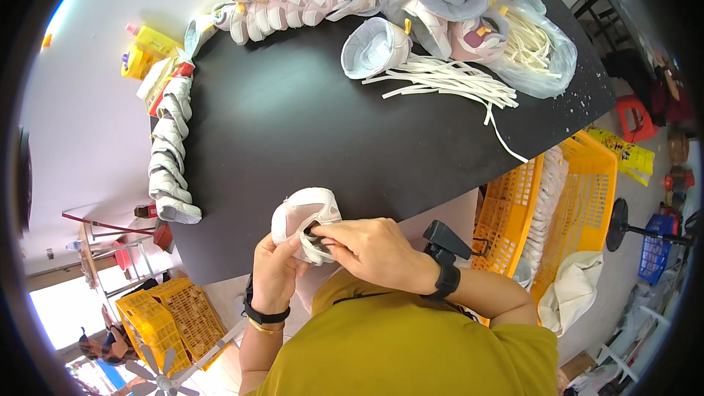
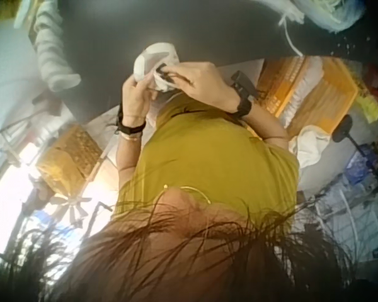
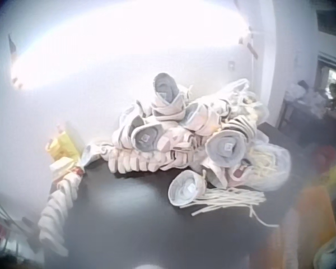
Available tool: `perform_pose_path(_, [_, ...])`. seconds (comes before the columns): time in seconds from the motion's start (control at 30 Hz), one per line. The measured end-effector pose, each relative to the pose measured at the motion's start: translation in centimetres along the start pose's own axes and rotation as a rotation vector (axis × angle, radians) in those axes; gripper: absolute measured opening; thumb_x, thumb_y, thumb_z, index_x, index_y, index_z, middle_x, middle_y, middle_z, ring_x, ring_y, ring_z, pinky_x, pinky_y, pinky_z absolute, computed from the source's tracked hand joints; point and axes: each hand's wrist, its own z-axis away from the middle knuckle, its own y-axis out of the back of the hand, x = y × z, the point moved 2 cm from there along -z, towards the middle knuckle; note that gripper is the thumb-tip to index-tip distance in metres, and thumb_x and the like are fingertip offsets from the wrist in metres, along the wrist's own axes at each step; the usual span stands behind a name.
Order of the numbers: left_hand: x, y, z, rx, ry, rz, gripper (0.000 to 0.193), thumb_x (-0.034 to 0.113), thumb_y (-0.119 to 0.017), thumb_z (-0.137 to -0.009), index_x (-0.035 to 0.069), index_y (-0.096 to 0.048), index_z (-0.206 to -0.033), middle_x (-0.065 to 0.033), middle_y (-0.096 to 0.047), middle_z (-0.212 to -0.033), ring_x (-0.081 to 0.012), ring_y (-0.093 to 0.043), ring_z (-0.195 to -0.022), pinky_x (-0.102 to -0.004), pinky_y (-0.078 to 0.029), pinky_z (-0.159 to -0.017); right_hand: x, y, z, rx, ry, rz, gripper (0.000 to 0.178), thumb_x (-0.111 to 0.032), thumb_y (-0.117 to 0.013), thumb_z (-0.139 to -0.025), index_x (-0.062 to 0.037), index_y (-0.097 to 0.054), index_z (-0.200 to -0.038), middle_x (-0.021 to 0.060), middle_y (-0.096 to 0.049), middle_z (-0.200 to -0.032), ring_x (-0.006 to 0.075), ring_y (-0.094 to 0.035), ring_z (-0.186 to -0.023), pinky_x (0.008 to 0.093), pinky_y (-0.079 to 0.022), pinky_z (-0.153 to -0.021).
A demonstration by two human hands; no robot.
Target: Assembling and threading components of athletic shoes using manual tools.
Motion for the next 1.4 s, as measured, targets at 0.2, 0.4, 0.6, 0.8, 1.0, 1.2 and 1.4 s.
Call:
perform_pose_path(0.2, [-0.2, -0.1, -0.1, -0.103, 0.050, 0.104, 0.023, 0.016, -0.056, -0.097, -0.001, -0.065, -0.109, -0.0075, -0.068, -0.097, -0.0102, -0.058, -0.077, -0.0241, -0.043, -0.060, 1.0, 0.7, -0.8, 0.005, 0.080, 0.072, 0.023, -0.004, -0.065, -0.082, -0.0039, -0.071, -0.104, 0.0124, -0.071, -0.086, 0.0245, -0.068, -0.068, 0.0316, -0.055, -0.062])
perform_pose_path(0.4, [-0.4, -0.4, 0.1, -0.080, 0.055, 0.147, 0.022, 0.015, -0.057, -0.097, -0.001, -0.065, -0.110, -0.0063, -0.068, -0.097, -0.0102, -0.056, -0.077, -0.0248, -0.040, -0.061, 1.2, 1.1, -1.8, -0.198, 0.014, 0.005, 0.013, -0.010, -0.066, -0.087, -0.0033, -0.071, -0.096, 0.0068, -0.069, -0.080, 0.0198, -0.060, -0.059, 0.0285, -0.049, -0.058])
perform_pose_path(0.6, [-1.0, 0.9, 0.5, -0.087, 0.016, 0.144, 0.022, 0.015, -0.059, -0.097, 0.000, -0.064, -0.112, -0.0070, -0.067, -0.100, -0.0099, -0.055, -0.077, -0.0246, -0.040, -0.061, 1.9, 4.4, -2.5, 0.003, -0.593, -0.920, 0.020, -0.017, -0.055, -0.099, -0.0024, -0.068, -0.098, -0.0064, -0.051, -0.071, 0.0017, -0.042, -0.060, 0.0191, -0.034, -0.052])
perform_pose_path(0.8, [0.1, -0.9, 0.2, 0.051, -0.086, 0.286, 0.026, 0.020, -0.057, -0.100, 0.000, -0.064, -0.115, -0.0068, -0.067, -0.102, -0.0122, -0.056, -0.076, -0.0263, -0.043, -0.063, 0.6, 3.8, 2.3, -0.045, -0.194, -0.345, 0.017, -0.015, -0.060, -0.096, -0.0016, -0.067, -0.104, -0.0021, -0.059, -0.071, 0.0036, -0.049, -0.063, 0.0227, -0.041, -0.056])
perform_pose_path(1.0, [-0.8, -1.8, 0.4, 0.005, -0.145, 0.266, 0.030, 0.023, -0.054, -0.101, 0.005, -0.056, -0.125, -0.0056, -0.065, -0.115, -0.0159, -0.060, -0.099, -0.0293, -0.047, -0.067, 0.9, -1.6, 2.6, 0.004, -0.450, -0.412, 0.023, -0.014, -0.064, -0.095, 0.0015, -0.067, -0.111, 0.0019, -0.059, -0.068, 0.0043, -0.047, -0.059, 0.0239, -0.040, -0.054])
perform_pose_path(1.2, [-1.0, -1.4, 1.0, 0.042, -0.254, 0.208, 0.022, 0.013, -0.056, -0.100, 0.002, -0.061, -0.119, -0.0084, -0.066, -0.113, -0.0176, -0.064, -0.097, -0.0290, -0.053, -0.068, 1.7, -1.5, 1.3, 0.206, -0.248, -0.306, 0.016, -0.010, -0.062, -0.096, 0.0014, -0.068, -0.105, 0.0003, -0.060, -0.069, 0.0023, -0.047, -0.058, 0.0216, -0.038, -0.052])
perform_pose_path(1.4, [-3.0, -1.2, 0.8, 0.014, -0.258, 0.007, 0.024, 0.003, -0.054, -0.098, 0.000, -0.060, -0.121, -0.0108, -0.066, -0.117, -0.0206, -0.066, -0.103, -0.0362, -0.058, -0.087, 1.1, -1.1, 0.6, 0.264, -0.073, -0.060, 0.017, -0.009, -0.069, -0.087, 0.0000, -0.069, -0.101, 0.0061, -0.058, -0.081, 0.0147, -0.057, -0.061, 0.0272, -0.046, -0.055])
